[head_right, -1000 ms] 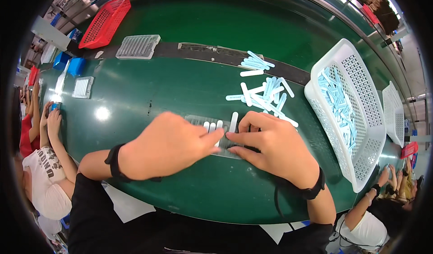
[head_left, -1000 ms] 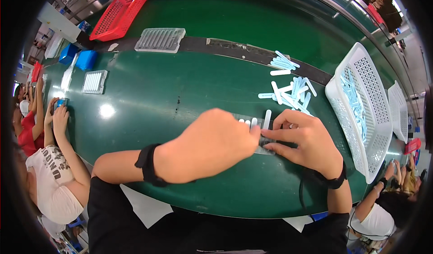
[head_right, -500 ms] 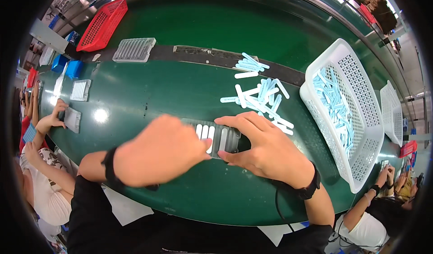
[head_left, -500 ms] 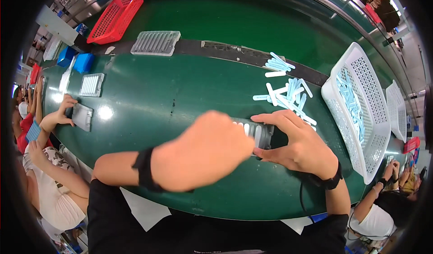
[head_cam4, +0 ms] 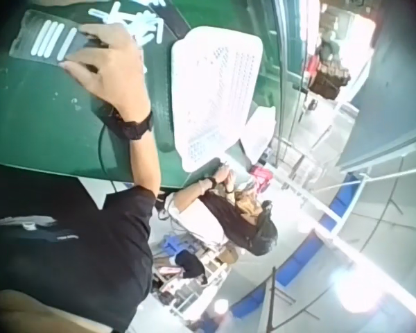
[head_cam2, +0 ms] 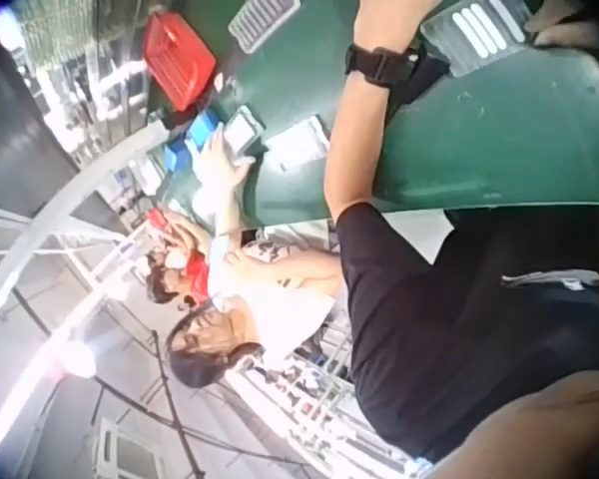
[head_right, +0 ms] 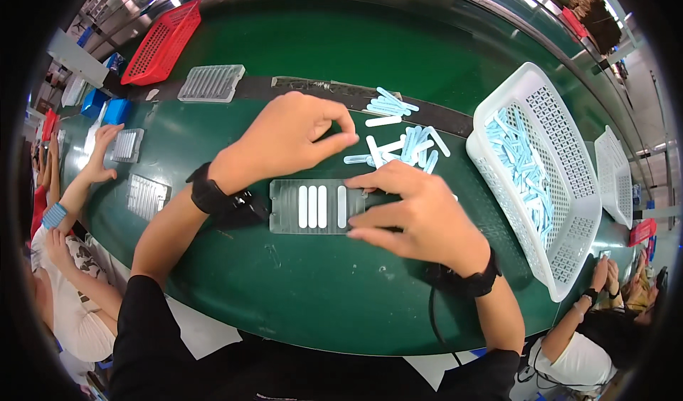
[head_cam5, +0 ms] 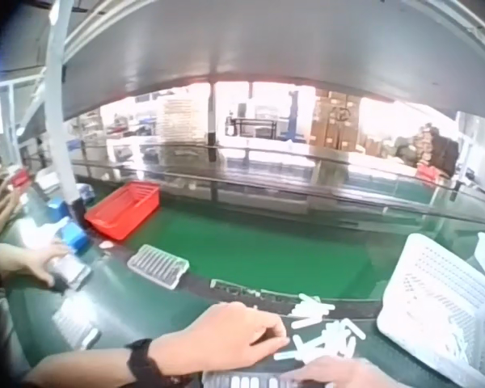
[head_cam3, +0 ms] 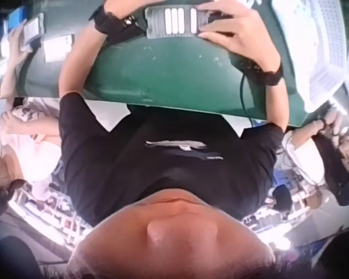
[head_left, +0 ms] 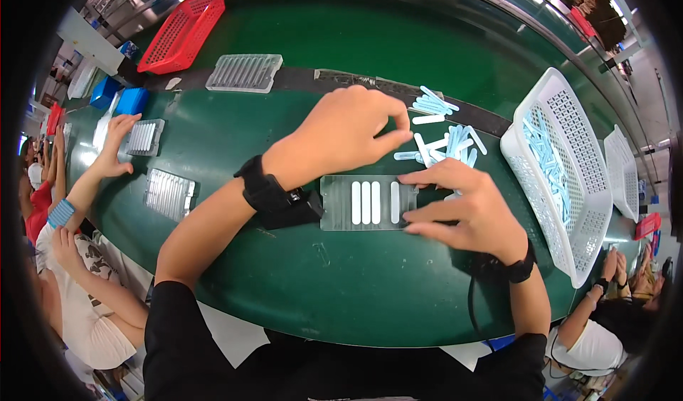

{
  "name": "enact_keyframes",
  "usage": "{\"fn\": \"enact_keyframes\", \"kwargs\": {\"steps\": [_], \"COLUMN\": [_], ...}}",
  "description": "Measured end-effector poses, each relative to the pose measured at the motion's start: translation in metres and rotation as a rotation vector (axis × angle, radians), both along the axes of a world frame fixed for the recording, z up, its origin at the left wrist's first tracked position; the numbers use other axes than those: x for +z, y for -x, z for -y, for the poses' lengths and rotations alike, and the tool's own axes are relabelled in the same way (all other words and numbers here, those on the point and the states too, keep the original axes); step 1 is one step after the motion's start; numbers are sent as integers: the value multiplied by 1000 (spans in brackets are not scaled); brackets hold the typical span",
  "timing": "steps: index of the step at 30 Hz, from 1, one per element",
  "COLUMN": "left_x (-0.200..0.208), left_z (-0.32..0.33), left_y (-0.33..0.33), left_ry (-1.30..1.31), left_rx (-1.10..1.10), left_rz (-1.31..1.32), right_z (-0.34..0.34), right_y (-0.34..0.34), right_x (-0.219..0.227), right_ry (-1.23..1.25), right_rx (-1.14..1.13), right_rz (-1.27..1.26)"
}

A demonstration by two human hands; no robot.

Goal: The person is manually assembling small white plastic components into clear trays on a factory production line.

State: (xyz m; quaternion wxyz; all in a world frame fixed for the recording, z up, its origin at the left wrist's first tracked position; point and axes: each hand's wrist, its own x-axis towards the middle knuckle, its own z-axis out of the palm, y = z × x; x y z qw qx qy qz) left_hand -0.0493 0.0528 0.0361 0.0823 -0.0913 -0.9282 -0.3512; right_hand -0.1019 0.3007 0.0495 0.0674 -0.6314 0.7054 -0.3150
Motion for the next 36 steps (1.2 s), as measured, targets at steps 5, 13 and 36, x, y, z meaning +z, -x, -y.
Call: {"fn": "enact_keyframes", "kwargs": {"steps": [5, 13, 36], "left_x": [-16, -9, -4], "left_z": [-14, 22, 35], "left_y": [-5, -17, -32], "left_ry": [113, 94, 124], "left_rx": [-16, -26, -39], "left_rz": [-59, 155, 160], "right_z": [19, 22, 17], "right_y": [15, 17, 45], "right_x": [8, -6, -21], "right_ry": [-58, -169, 41], "right_rx": [-393, -585, -308], "right_rz": [-98, -283, -216]}}
